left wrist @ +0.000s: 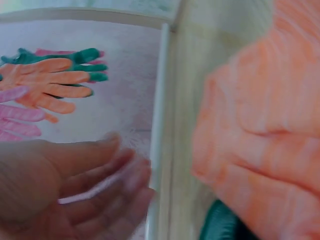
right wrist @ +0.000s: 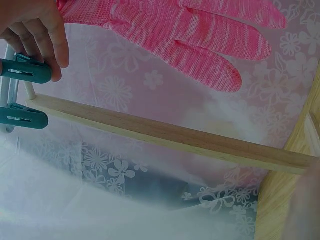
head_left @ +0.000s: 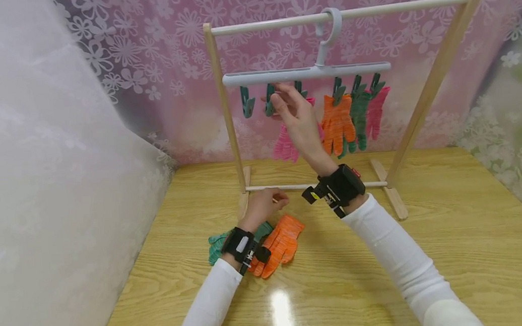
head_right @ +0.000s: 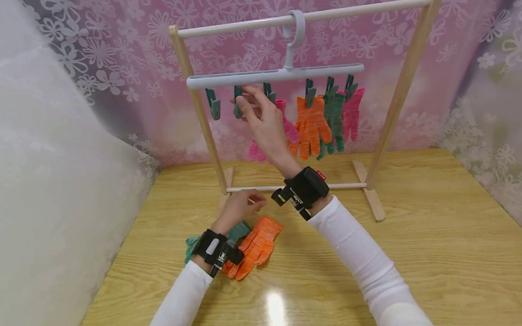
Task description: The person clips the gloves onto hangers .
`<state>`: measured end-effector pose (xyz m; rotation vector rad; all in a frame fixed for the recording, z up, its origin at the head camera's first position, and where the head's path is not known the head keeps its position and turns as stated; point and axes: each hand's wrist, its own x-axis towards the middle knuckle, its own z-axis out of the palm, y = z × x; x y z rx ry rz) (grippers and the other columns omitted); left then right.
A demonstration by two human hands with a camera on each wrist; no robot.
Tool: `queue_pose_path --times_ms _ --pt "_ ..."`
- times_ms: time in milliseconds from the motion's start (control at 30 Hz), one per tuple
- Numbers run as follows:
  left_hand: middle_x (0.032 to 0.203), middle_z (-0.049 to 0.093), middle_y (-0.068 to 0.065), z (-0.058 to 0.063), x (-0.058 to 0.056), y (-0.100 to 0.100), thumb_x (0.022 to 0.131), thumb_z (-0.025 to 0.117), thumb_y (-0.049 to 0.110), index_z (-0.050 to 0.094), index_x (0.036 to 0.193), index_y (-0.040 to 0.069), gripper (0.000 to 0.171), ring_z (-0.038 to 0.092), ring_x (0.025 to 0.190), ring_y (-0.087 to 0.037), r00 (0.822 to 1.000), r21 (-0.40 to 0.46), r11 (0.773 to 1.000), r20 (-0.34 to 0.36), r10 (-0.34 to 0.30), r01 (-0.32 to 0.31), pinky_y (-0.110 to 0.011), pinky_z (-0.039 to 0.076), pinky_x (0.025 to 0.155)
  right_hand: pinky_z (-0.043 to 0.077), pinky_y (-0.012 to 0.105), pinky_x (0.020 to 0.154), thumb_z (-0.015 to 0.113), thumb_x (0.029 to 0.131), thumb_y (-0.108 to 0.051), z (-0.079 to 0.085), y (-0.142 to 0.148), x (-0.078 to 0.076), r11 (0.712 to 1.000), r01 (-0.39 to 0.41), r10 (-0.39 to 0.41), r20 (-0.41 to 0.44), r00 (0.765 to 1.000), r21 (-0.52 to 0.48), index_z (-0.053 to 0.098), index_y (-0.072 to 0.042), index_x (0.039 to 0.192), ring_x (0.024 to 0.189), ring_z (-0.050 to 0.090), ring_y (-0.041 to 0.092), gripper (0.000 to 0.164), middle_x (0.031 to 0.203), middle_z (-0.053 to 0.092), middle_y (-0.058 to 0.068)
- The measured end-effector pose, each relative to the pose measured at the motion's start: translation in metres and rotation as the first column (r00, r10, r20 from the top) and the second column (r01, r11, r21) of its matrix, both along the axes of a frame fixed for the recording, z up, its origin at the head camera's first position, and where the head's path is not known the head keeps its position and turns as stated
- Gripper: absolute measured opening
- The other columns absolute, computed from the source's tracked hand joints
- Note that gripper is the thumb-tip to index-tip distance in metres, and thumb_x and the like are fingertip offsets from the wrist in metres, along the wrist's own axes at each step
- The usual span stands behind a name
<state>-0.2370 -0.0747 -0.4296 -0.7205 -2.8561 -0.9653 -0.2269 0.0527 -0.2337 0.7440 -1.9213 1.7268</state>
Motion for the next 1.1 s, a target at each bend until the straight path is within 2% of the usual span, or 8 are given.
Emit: queue_pose_path --times_ms 100,167,367,633,767,933,1033,1100 --pt "0.09 0.07 -0.005 -0.006 0.004 0.001 0.086 0.064 0.029 0.069 0.094 0.011 0.02 0.061 0.079 -0.014 1.0 -0.134 0.991 0.028 -0.011 0.015 -0.031 0.053 0.071 0.051 0.046 0.091 0.047 0.096 -0.013 -0.001 0.002 0.001 1.0 0.004 -0.004 0.0 1.0 0.009 0.044 0.004 0.133 0.101 0.058 0.025 0.041 0.121 0.057 0.028" --pt "0.088 0.069 -0.005 -0.011 0.006 0.002 0.084 0.067 0.03 0.069 0.092 0.01 0.022 0.059 0.076 -0.014 0.998 -0.177 0.984 0.059 -0.02 0.03 -0.03 0.052 0.069 0.051 0.046 0.09 0.047 0.096 -0.013 -0.001 0.003 0.001 1.0 0.009 -0.009 -0.003 1.0 0.017 0.044 0.003 0.134 0.098 0.059 0.026 0.041 0.12 0.058 0.027" --pt "0.084 0.068 -0.006 -0.02 0.009 0.006 0.074 0.076 0.031 0.067 0.095 0.007 0.034 0.057 0.07 -0.014 0.997 -0.206 0.978 0.077 -0.015 0.031 -0.029 0.05 0.063 0.053 0.044 0.088 0.047 0.096 -0.014 -0.003 0.005 0.0 1.0 0.01 -0.009 -0.017 1.0 0.017 0.047 0.002 0.132 0.094 0.061 0.026 0.039 0.116 0.06 0.025" --pt "0.082 0.065 0.0 -0.022 0.006 0.013 0.071 0.079 0.034 0.068 0.091 0.011 0.032 0.055 0.069 -0.011 0.994 -0.267 0.962 0.087 0.074 -0.048 -0.027 0.05 0.061 0.052 0.048 0.087 0.047 0.096 -0.009 -0.003 0.009 -0.003 1.0 -0.019 0.019 -0.033 0.999 0.001 0.047 0.006 0.129 0.093 0.06 0.029 0.037 0.115 0.059 0.028" --pt "0.08 0.064 0.0 -0.023 0.006 0.014 0.073 0.077 0.033 0.066 0.085 0.012 0.027 0.053 0.067 -0.012 0.994 -0.254 0.966 0.08 0.077 -0.054 -0.027 0.047 0.058 0.053 0.048 0.086 0.046 0.096 -0.008 -0.004 0.011 -0.004 1.0 -0.024 0.024 -0.035 0.999 0.004 0.047 0.007 0.128 0.094 0.06 0.03 0.036 0.115 0.059 0.03" --pt "0.071 0.059 -0.001 -0.025 0.006 0.015 0.078 0.073 0.03 0.064 0.079 0.011 0.022 0.047 0.059 -0.012 0.998 -0.224 0.974 0.051 0.045 -0.033 -0.023 0.035 0.05 0.053 0.048 0.086 0.044 0.097 -0.009 -0.004 0.012 -0.004 0.999 -0.036 0.036 -0.03 0.999 0.004 0.047 0.007 0.127 0.096 0.059 0.032 0.035 0.114 0.059 0.031" --pt "0.071 0.06 0.0 -0.027 0.005 0.016 0.081 0.07 0.029 0.067 0.086 0.011 0.018 0.047 0.059 -0.011 0.999 -0.183 0.983 0.026 0.031 -0.026 -0.021 0.035 0.049 0.053 0.047 0.086 0.044 0.097 -0.009 -0.005 0.013 -0.004 0.999 -0.043 0.043 -0.027 0.999 0.004 0.047 0.008 0.127 0.096 0.059 0.031 0.035 0.114 0.058 0.031" --pt "0.076 0.064 -0.001 -0.029 0.004 0.017 0.084 0.068 0.029 0.068 0.093 0.012 0.019 0.052 0.063 -0.01 0.999 -0.133 0.991 0.012 0.032 -0.03 -0.021 0.04 0.05 0.053 0.046 0.086 0.043 0.097 -0.009 -0.005 0.014 -0.003 0.999 -0.046 0.047 -0.028 0.999 0.008 0.047 0.008 0.127 0.097 0.059 0.032 0.035 0.114 0.058 0.032"
